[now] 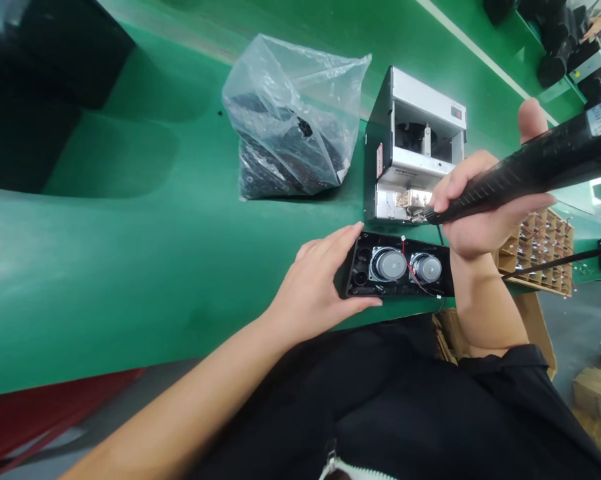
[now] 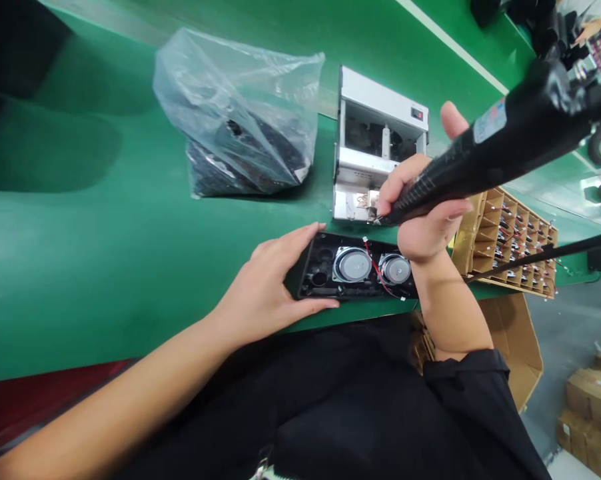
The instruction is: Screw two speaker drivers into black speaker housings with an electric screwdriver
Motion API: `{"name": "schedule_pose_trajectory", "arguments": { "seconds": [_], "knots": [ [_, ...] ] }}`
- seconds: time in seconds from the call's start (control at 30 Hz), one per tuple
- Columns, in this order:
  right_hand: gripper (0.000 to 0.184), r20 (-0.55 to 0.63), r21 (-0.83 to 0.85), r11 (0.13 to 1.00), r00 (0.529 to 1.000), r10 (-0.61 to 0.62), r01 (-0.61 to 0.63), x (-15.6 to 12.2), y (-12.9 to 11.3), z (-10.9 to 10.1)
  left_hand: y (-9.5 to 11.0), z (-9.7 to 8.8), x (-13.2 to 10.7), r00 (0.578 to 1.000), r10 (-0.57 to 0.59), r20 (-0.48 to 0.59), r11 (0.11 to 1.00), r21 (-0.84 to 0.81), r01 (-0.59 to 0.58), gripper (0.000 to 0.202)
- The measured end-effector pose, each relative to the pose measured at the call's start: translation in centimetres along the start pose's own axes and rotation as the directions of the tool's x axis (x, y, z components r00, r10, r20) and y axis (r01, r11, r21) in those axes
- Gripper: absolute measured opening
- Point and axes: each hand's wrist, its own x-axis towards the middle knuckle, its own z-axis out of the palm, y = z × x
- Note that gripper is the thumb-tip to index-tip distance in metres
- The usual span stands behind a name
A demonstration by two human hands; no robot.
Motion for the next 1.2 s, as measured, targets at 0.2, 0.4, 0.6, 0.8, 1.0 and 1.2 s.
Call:
{"name": "schedule_pose_trajectory", "arguments": {
  "seconds": [0.2,0.4,0.6,0.8,1.0,1.2],
  "knots": [
    [0.053,0.112,0.088,0.992,0.991,0.077,-0.087,-0.6,-6.2,-1.4,0.7,-1.0,0.6,0.999,-0.006,0.052,1.0,-0.025,0.007,0.135],
    [0.052,0.18,0.066,0.983,0.971,0.16,-0.174,-4.3,-8.2,-1.0,1.4,-0.7,1.0,0.999,-0.029,0.043,0.997,-0.067,0.031,0.137],
    [0.063,0.284,0.072,0.985,0.95,0.133,-0.159,-7.3,-5.6,-0.5,1.7,-0.7,1.2,0.999,-0.027,0.025,0.996,-0.087,0.029,0.139],
    [0.071,0.298,0.059,0.978,0.938,0.176,-0.202,-7.9,-4.3,-0.7,1.9,-0.6,1.3,1.0,-0.003,0.018,0.996,-0.089,0.004,0.138],
    [0.068,0.315,0.048,0.966,0.921,0.228,-0.255,-8.3,-3.9,-0.7,2.0,-0.7,1.2,1.0,0.021,0.007,0.996,-0.083,-0.02,0.139],
    [0.082,0.404,-0.013,0.952,0.87,0.283,-0.304,-7.9,-3.4,-1.6,2.1,-0.7,1.1,0.999,0.042,-0.002,0.996,-0.075,-0.042,0.138]
  ]
}}
